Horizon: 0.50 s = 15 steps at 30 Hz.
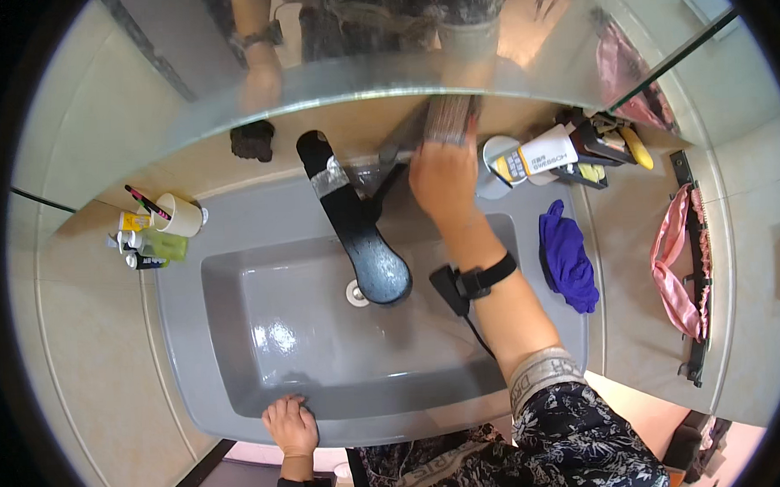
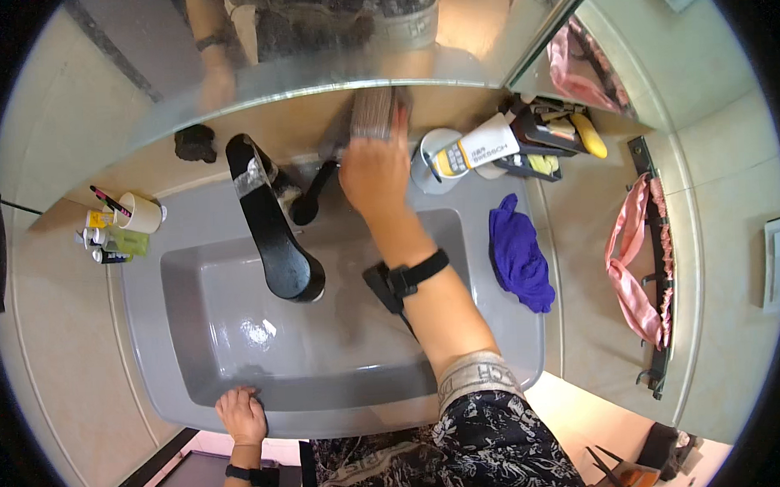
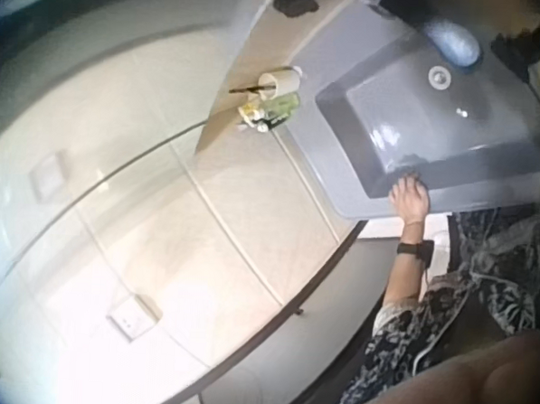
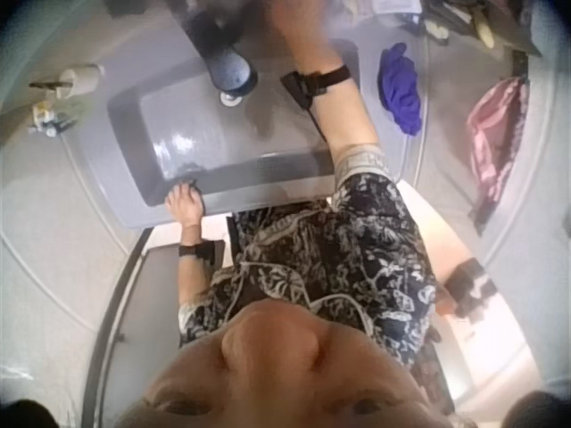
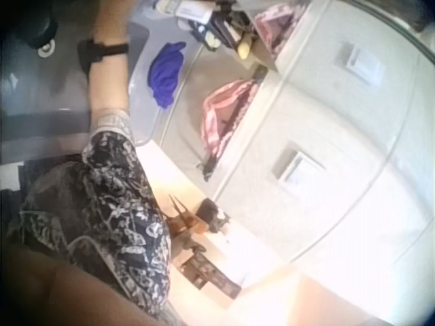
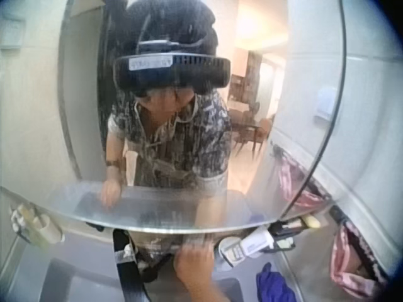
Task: Cleaning the bathroom sink, faucet, and drain components using a cloth and water.
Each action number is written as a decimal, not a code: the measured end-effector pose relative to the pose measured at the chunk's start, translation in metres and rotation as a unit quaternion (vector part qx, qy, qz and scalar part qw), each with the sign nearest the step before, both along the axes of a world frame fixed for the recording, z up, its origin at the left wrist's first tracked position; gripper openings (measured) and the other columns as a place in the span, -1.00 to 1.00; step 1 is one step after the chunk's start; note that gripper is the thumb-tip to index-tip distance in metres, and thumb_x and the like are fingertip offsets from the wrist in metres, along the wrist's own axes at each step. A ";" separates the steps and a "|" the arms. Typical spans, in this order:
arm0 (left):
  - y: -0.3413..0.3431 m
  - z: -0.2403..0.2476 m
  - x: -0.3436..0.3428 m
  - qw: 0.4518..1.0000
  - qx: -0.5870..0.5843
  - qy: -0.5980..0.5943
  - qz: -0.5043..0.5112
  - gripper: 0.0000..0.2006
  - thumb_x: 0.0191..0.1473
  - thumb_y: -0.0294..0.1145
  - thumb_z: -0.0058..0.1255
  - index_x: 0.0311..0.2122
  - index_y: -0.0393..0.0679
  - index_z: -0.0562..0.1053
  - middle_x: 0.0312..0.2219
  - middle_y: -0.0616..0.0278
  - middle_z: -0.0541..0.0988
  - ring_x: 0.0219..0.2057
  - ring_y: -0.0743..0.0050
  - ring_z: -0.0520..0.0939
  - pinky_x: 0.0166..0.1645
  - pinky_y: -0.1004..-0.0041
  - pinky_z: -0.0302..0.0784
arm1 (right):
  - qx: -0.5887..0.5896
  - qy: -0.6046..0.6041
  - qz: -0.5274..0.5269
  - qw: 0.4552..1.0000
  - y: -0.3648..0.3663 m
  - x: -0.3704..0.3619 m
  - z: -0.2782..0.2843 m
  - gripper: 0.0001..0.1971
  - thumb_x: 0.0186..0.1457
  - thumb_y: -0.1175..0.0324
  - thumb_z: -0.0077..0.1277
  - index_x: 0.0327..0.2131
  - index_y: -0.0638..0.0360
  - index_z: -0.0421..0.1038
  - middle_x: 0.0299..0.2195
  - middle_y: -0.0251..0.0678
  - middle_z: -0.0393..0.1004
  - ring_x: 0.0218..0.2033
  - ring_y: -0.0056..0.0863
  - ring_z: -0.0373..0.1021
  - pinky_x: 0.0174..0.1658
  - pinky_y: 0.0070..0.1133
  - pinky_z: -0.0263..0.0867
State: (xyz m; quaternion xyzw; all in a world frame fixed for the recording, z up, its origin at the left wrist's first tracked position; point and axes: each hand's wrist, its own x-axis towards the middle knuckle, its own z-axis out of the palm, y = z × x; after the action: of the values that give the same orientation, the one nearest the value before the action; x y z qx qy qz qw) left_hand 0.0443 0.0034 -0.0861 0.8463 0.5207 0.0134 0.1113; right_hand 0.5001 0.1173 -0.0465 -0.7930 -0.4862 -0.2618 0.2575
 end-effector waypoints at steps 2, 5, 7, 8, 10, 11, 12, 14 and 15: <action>-0.006 0.002 -0.005 1.000 0.000 0.002 0.001 -0.83 -0.15 -0.41 -0.09 -0.39 -0.06 0.50 -0.29 0.29 0.52 -0.20 0.25 0.42 0.01 0.25 0.16 | -0.079 0.037 0.025 0.996 -0.001 0.001 0.007 -0.85 -0.10 0.44 -0.06 -0.47 0.29 0.48 0.05 0.05 0.23 0.19 0.07 0.03 0.20 -0.20 0.03; -0.003 -0.005 0.001 1.000 0.011 -0.005 -0.003 -0.83 -0.16 -0.41 -0.08 -0.39 -0.06 0.50 -0.30 0.29 0.52 -0.21 0.24 0.42 0.00 0.25 0.16 | -0.074 0.000 0.043 0.996 -0.020 0.010 -0.042 -0.84 -0.11 0.45 -0.06 -0.47 0.30 0.49 0.20 0.02 0.06 0.22 0.04 -0.02 0.22 -0.23 0.01; -0.004 -0.004 0.001 1.000 0.004 0.002 -0.002 -0.83 -0.16 -0.41 -0.08 -0.39 -0.06 0.50 -0.30 0.29 0.52 -0.21 0.24 0.42 0.00 0.25 0.16 | -0.010 0.064 0.052 0.997 -0.019 0.008 -0.039 -0.78 -0.15 0.45 0.00 -0.41 0.43 0.48 -0.07 0.21 0.35 0.18 0.12 0.05 0.16 -0.14 0.06; -0.002 -0.004 0.002 1.000 0.005 -0.001 -0.001 -0.83 -0.16 -0.41 -0.08 -0.39 -0.06 0.50 -0.30 0.29 0.52 -0.21 0.24 0.42 0.00 0.25 0.16 | -0.012 0.062 0.054 0.997 -0.014 0.014 -0.037 -0.78 -0.15 0.45 0.00 -0.41 0.43 0.48 -0.07 0.21 0.35 0.18 0.12 0.05 0.16 -0.14 0.06; -0.004 0.001 -0.004 1.000 -0.003 0.005 0.005 -0.83 -0.16 -0.41 -0.08 -0.39 -0.06 0.50 -0.30 0.29 0.52 -0.21 0.24 0.42 0.00 0.25 0.17 | -0.011 0.076 0.070 0.995 0.001 0.003 0.010 -0.73 -0.16 0.49 0.02 -0.33 0.46 0.48 0.12 0.21 0.12 0.17 0.13 0.06 0.16 -0.19 0.08; -0.003 0.001 -0.005 1.000 -0.001 0.004 0.006 -0.84 -0.16 -0.40 -0.08 -0.40 -0.06 0.50 -0.30 0.29 0.52 -0.21 0.24 0.42 0.00 0.26 0.17 | -0.046 0.099 0.044 0.993 0.009 -0.005 0.034 -0.60 -0.13 0.48 0.02 -0.14 0.47 0.38 0.12 0.22 0.12 0.17 0.09 0.07 0.16 -0.21 0.08; -0.002 0.001 -0.002 1.000 0.002 -0.001 0.004 -0.84 -0.16 -0.40 -0.08 -0.40 -0.05 0.50 -0.30 0.29 0.51 -0.21 0.24 0.42 0.00 0.26 0.17 | -0.049 0.095 0.042 0.993 0.008 -0.005 0.030 -0.60 -0.13 0.48 0.02 -0.14 0.47 0.38 0.12 0.22 0.12 0.17 0.09 0.07 0.16 -0.21 0.08; 0.000 -0.001 0.003 1.000 0.002 -0.004 0.007 -0.84 -0.17 -0.41 -0.07 -0.41 -0.05 0.50 -0.30 0.29 0.51 -0.21 0.25 0.42 -0.01 0.26 0.17 | 0.099 0.200 0.057 0.973 0.010 0.000 0.003 -0.44 -0.07 0.45 0.01 0.02 0.53 0.16 0.01 0.28 0.24 0.17 0.14 0.04 0.17 -0.20 0.05; -0.001 -0.002 0.002 1.000 0.004 -0.012 0.005 -0.84 -0.17 -0.41 -0.07 -0.41 -0.05 0.50 -0.29 0.30 0.51 -0.21 0.25 0.42 -0.01 0.25 0.17 | 0.020 0.129 0.028 0.991 0.000 0.003 -0.017 -0.32 0.01 0.36 -0.04 0.10 0.61 -0.06 -0.11 0.33 0.33 0.10 0.17 0.12 0.17 -0.22 0.06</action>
State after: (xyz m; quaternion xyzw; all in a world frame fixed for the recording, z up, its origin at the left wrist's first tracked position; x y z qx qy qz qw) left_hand 0.0467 0.0024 -0.0879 0.8438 0.5239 0.0261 0.1135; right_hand 0.5029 0.1171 -0.0638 -0.8006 -0.4657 -0.1597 0.3415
